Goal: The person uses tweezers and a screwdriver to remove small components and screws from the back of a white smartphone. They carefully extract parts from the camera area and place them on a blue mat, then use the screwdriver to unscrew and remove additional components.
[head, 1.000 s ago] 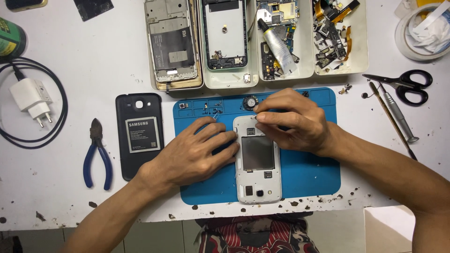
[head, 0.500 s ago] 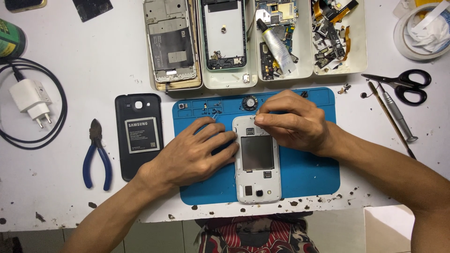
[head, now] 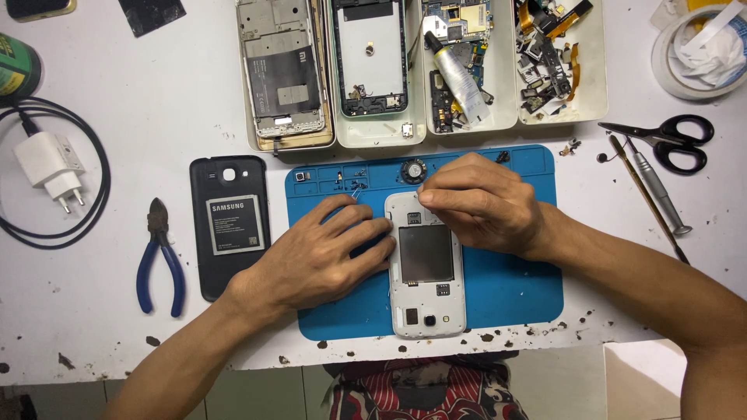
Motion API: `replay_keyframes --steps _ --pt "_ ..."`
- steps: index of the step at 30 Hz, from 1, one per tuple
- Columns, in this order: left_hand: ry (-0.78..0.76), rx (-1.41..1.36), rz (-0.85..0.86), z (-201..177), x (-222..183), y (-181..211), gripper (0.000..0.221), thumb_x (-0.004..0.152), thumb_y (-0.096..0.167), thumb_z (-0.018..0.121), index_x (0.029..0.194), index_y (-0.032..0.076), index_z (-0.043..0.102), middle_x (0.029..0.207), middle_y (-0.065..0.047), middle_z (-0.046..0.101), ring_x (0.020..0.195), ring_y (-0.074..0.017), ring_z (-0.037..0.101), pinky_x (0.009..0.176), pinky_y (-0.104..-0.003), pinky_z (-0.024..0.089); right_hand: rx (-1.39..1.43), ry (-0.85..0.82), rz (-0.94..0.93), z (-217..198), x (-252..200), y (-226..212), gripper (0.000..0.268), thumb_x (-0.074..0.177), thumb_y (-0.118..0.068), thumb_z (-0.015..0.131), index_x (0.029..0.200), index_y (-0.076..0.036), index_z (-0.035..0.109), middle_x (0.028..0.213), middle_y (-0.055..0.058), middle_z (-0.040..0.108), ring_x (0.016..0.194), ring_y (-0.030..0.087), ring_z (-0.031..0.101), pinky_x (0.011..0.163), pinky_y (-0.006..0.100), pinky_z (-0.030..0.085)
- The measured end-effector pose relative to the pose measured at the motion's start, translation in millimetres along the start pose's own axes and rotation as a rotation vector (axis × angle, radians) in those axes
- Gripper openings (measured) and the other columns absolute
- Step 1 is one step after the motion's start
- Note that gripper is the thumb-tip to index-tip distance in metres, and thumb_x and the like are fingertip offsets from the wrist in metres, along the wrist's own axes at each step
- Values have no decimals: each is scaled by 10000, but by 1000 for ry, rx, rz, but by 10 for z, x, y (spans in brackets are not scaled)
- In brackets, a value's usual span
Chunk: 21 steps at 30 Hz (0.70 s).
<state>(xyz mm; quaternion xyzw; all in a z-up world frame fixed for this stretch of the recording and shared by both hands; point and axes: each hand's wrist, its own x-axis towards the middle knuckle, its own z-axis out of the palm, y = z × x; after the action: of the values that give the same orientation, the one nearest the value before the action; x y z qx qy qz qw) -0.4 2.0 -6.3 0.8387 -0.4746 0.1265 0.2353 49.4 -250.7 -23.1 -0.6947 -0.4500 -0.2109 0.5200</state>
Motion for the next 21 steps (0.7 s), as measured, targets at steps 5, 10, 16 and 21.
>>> replay_keyframes --steps 5,10,16,21 --pt "-16 -11 -6 -16 -3 0 184 981 272 713 1045 109 771 1021 -132 725 1011 -275 686 986 -490 539 -15 -8 2 5 9 -21 248 888 110 730 1086 -34 765 896 134 763 764 284 730 674 391 625" --pt "-37 -41 -3 -46 10 6 245 961 323 733 1051 98 769 1022 -147 725 1021 -293 684 990 -508 531 -6 -2 15 4 17 -34 253 887 107 727 1089 -42 761 902 131 765 775 288 731 680 397 630" --pt "-53 -22 -5 -37 1 4 289 949 366 743 1076 107 766 1051 -134 722 1048 -282 674 1013 -505 517 -63 -16 26 -75 -24 23 227 860 37 801 1056 -76 787 953 126 737 833 312 729 720 432 645" --pt "-37 -37 5 -54 20 6 280 949 348 740 1060 93 767 1029 -144 720 1025 -292 680 1000 -512 524 -19 -11 30 -51 -7 13 252 847 84 785 1050 -66 780 878 110 740 776 278 734 682 400 636"
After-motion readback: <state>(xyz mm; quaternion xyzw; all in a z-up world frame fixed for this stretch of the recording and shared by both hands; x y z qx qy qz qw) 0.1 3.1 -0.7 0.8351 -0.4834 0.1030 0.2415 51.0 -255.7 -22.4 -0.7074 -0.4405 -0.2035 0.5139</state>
